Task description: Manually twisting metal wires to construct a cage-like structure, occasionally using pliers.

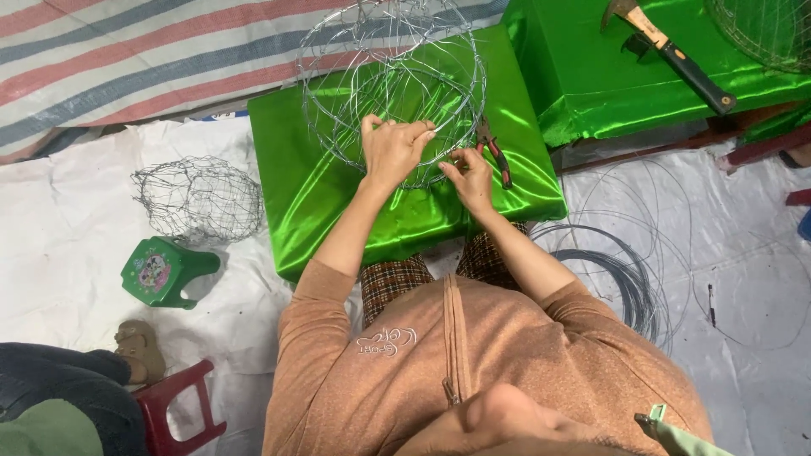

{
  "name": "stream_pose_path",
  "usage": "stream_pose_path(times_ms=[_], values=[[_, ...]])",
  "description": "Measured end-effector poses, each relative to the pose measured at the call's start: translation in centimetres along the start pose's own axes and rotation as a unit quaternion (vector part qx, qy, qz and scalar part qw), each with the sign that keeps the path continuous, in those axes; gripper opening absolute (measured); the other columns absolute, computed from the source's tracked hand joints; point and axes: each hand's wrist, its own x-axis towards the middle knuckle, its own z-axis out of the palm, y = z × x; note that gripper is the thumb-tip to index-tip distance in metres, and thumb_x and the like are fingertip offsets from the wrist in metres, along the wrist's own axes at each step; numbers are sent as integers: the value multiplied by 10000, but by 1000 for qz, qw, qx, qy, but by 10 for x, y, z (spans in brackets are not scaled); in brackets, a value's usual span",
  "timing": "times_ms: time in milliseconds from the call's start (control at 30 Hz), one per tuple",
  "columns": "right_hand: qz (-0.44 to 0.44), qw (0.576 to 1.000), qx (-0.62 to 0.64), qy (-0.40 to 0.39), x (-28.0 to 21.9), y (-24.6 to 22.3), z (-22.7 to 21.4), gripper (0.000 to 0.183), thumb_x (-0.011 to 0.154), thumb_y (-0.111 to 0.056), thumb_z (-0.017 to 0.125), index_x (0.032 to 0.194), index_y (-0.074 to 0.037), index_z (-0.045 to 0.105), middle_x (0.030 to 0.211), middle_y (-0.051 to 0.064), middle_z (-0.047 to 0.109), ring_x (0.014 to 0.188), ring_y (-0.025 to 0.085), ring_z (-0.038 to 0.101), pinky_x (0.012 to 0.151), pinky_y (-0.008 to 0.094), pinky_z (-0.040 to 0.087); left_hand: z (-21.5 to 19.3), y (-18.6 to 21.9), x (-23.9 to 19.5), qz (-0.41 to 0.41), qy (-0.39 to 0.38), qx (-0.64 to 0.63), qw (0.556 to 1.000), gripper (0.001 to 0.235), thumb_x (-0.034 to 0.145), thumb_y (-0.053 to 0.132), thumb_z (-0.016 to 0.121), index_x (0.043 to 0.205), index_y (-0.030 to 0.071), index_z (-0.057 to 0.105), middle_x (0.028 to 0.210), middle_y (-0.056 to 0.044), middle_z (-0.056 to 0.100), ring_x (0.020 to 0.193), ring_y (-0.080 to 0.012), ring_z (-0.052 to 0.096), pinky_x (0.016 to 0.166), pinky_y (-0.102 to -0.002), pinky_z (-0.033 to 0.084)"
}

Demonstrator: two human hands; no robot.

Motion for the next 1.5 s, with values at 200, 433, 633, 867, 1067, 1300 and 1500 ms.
stream_pose_path(times_ms=[200,433,633,867,1067,1300,1500], values=[[-25,999,21,-8,5,-4,-16,248,856,-142,881,1034,-89,718,1011,109,692,774,210,667,625,281,596,7,-4,-1,28,29,18,999,154,984,331,648,1070,277,764,613,3,696,662,-160,681,1005,-486,305],[-113,992,-58,-6,13,-5,-32,144,854,-112,866,942,-176,772,921,30,725,749,214,684,607,311,560,-9,7,-3,0,-6,10,1000,133,988,264,648,1039,267,771,700,9,721,746,-161,671,1085,-563,246],[-169,979,-101,47,9,-71,-41,375,829,-123,882,1161,-124,709,1244,142,608,1114,395,589,927,481,507,-17,21,-4,-31,-24,8,999,112,962,215,665,987,204,773,832,-15,716,881,-197,632,1091,-610,207],[-262,946,-191,-27,68,-143,-54,138,941,-170,785,1068,-149,735,1360,129,521,1181,313,455,1005,428,418,-22,21,2,-81,-58,-75,992,165,964,135,666,1079,206,760,947,9,742,991,-186,636,1140,-600,131],[-283,914,-193,-218,113,-190,-42,430,838,-374,847,1135,-85,731,1380,159,533,1242,346,415,999,513,452,-18,22,6,-134,-34,-33,990,283,865,85,735,1006,325,782,716,54,733,847,-200,693,1168,-503,174],[-250,930,-151,-224,114,-195,-40,279,856,-44,829,895,-72,555,1185,131,594,1148,321,556,908,448,513,-10,14,4,-97,-11,-51,994,311,917,187,705,612,204,645,551,80,591,622,-161,589,1037,-439,262],[-220,948,-92,-209,109,-193,-40,293,867,66,767,846,-67,507,1121,151,627,1044,266,638,827,371,569,-7,13,-3,-55,43,-13,997,285,909,209,696,632,206,631,556,73,580,590,-182,529,903,-380,272]])
